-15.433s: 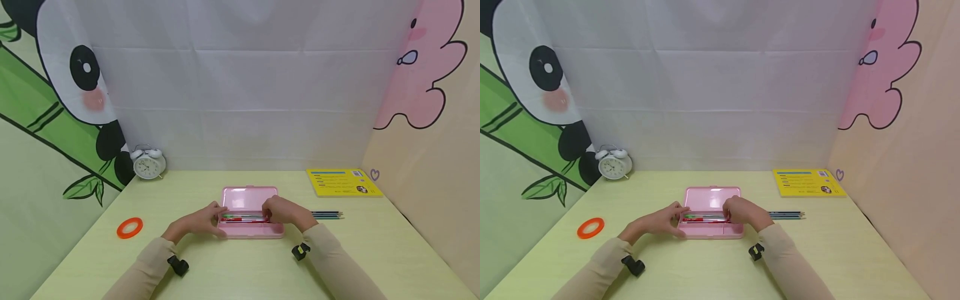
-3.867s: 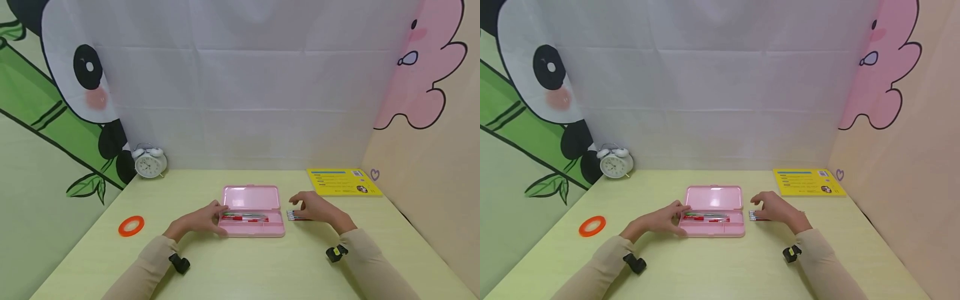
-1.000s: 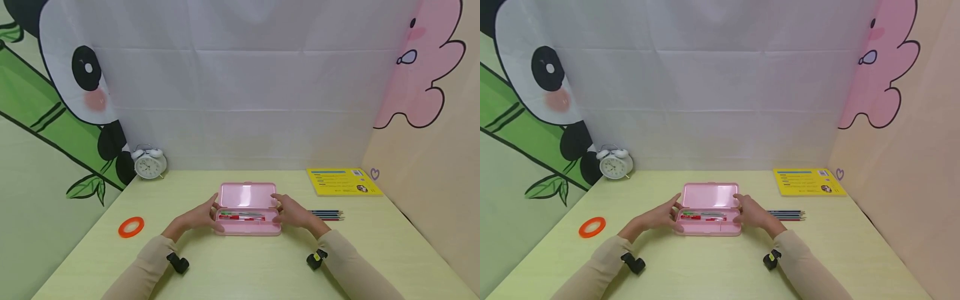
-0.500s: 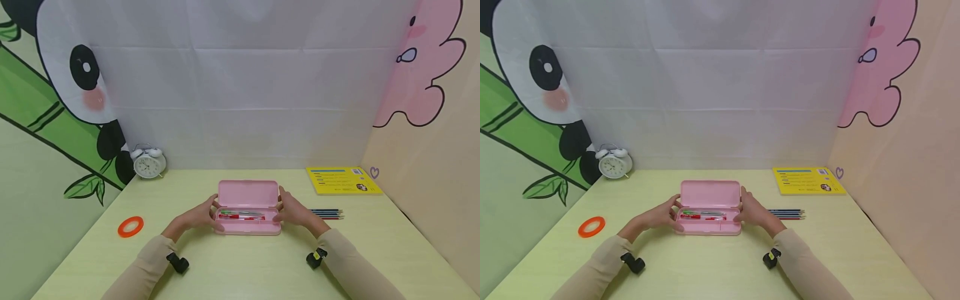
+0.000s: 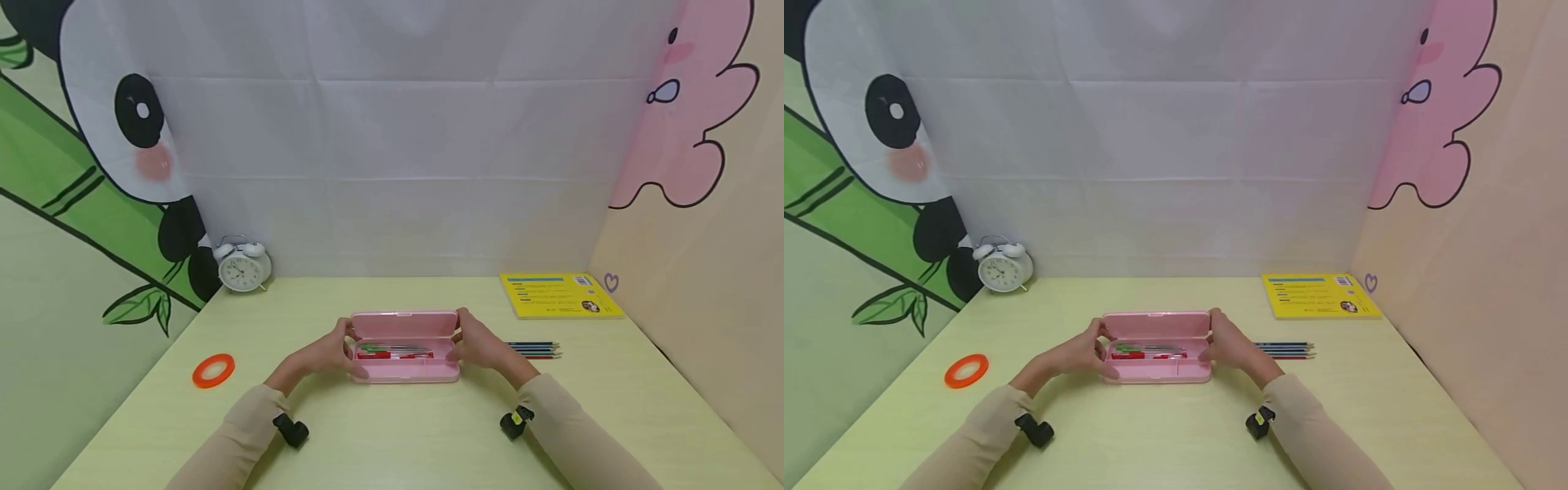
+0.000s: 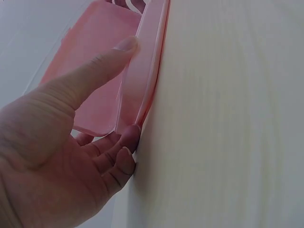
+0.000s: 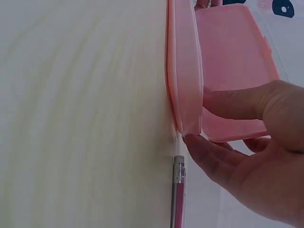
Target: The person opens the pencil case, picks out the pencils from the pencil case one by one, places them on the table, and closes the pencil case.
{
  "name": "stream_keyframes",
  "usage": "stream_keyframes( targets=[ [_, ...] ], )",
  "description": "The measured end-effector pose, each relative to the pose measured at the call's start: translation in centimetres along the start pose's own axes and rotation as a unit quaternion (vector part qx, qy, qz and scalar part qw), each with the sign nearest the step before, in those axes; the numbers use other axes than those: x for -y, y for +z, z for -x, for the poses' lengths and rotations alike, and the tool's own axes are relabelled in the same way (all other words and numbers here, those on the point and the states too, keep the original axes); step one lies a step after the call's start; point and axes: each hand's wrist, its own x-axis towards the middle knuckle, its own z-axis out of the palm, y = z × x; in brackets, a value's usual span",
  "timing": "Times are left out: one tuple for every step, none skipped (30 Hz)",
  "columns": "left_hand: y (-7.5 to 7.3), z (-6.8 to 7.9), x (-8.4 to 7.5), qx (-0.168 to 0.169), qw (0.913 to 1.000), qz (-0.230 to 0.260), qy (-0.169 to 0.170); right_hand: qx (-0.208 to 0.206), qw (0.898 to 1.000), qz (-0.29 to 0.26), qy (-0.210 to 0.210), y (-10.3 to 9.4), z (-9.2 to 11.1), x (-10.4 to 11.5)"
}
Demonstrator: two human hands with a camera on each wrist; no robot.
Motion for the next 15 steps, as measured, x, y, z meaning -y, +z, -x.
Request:
stream_keyframes(
  targets=[
    [0.0,0.0,0.1,0.001,1.0,0.001,0.004,0.004,1.0,0.008,-0.002,-0.1,0.1,0.0],
    [0.0,-0.1,0.1,0.003,1.0,0.001,0.005,0.011,1.0,0.017,-0.006,-0.2,0.1,0.0],
    [0.0,-0.1,0.1,0.005,1.0,0.001,0.006,0.019,0.999,0.028,-0.012,-0.4,0.2,0.0],
    [0.0,-0.1,0.2,0.008,0.9999,0.001,0.007,0.028,0.999,0.034,-0.014,-0.5,0.3,-0.1],
    [0.0,-0.2,0.2,0.01,0.9999,0.0,0.007,0.039,0.998,0.04,-0.02,-0.7,0.4,-0.2],
    [0.0,-0.2,0.3,0.012,0.9999,-0.002,0.007,0.051,0.998,0.04,-0.025,-0.9,0.4,-0.3],
    [0.0,-0.2,0.3,0.013,0.9999,-0.006,0.007,0.063,0.997,0.04,-0.029,-1.1,0.5,-0.5],
    [0.0,-0.3,0.3,0.016,0.9998,-0.012,0.009,0.077,0.996,0.039,-0.033,-1.3,0.5,-0.6],
    [0.0,-0.3,0.3,0.016,0.9996,-0.018,0.012,0.089,0.995,0.039,-0.036,-1.4,0.5,-0.8],
    [0.0,-0.3,0.3,0.017,0.9994,-0.025,0.016,0.1,0.994,0.038,-0.038,-1.5,0.5,-1.0],
    [0.0,-0.3,0.4,0.017,0.9992,-0.032,0.018,0.107,0.992,0.042,-0.044,-1.6,0.5,-1.1],
    [0.0,-0.3,0.4,0.018,0.9989,-0.038,0.021,0.113,0.992,0.046,-0.046,-1.7,0.5,-1.1],
    [0.0,-0.3,0.4,0.019,0.9985,-0.045,0.024,0.116,0.99,0.054,-0.052,-1.8,0.5,-1.2],
    [0.0,-0.3,0.4,0.021,0.9981,-0.05,0.028,0.119,0.989,0.061,-0.059,-1.8,0.5,-1.1],
    [-0.1,-0.3,0.4,0.024,0.998,-0.051,0.029,0.121,0.988,0.068,-0.066,-1.8,0.5,-1.1]
  ],
)
